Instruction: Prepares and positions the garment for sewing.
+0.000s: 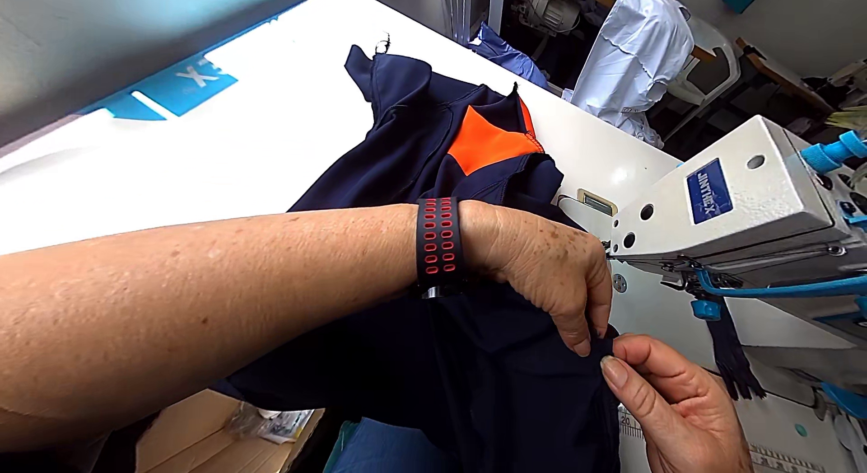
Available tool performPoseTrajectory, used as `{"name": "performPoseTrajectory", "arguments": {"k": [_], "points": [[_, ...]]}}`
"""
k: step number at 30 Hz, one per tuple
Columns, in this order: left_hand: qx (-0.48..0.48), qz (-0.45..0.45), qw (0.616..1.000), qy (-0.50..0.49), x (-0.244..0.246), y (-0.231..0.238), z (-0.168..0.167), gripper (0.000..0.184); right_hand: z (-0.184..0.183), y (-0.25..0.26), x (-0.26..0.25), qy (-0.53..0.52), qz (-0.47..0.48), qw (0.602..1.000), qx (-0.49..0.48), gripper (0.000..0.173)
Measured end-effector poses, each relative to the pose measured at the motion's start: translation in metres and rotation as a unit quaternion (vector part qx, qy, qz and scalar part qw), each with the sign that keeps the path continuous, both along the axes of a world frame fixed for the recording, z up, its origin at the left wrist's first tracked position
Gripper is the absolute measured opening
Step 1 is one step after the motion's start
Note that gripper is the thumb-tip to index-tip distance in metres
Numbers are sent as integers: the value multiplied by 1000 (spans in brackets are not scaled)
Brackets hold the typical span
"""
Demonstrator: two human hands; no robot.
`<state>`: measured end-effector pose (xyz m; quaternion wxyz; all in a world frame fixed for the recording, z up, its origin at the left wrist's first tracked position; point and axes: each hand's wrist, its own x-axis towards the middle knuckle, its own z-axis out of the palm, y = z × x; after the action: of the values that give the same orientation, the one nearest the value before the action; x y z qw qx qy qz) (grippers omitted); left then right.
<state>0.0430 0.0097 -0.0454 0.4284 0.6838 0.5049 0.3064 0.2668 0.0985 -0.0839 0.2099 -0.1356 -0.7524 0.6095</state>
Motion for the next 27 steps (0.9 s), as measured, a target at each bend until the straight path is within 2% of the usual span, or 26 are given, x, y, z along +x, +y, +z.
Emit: {"name": "performPoseTrajectory", "arguments": {"k": [3,6,7,10,13,16,19,21,24,27], "points": [[-7,2,1000,9,0,0,0,4,-1,1,2,7,23,1000,-12,7],[-7,5,1000,14,0,0,2,3,-4,7,2,25,57,990,-126,27],[-2,4,1000,18,0,0,1,3,-5,7,2,21,54,986,-157,29],[12,5,1000,23,1,0,1,4,-4,3,2,-21,52,980,-191,21],[-20,37,997,72,3,1,8,7,-4,0,3,-29,65,975,-208,29],[-44,37,991,122,3,1,12,18,-4,-4,2,-12,17,991,-133,38],[-22,26,997,64,3,0,5,8,-8,-4,2,3,-15,999,-45,45],[-22,38,998,39,5,-1,3,6,-9,-5,2,0,-23,1000,-11,39],[0,38,999,33,7,-1,-1,7,-13,-5,4,-6,-31,998,54,16],[11,20,998,51,6,-2,0,11,-13,-6,5,-14,-38,994,97,11]]}}
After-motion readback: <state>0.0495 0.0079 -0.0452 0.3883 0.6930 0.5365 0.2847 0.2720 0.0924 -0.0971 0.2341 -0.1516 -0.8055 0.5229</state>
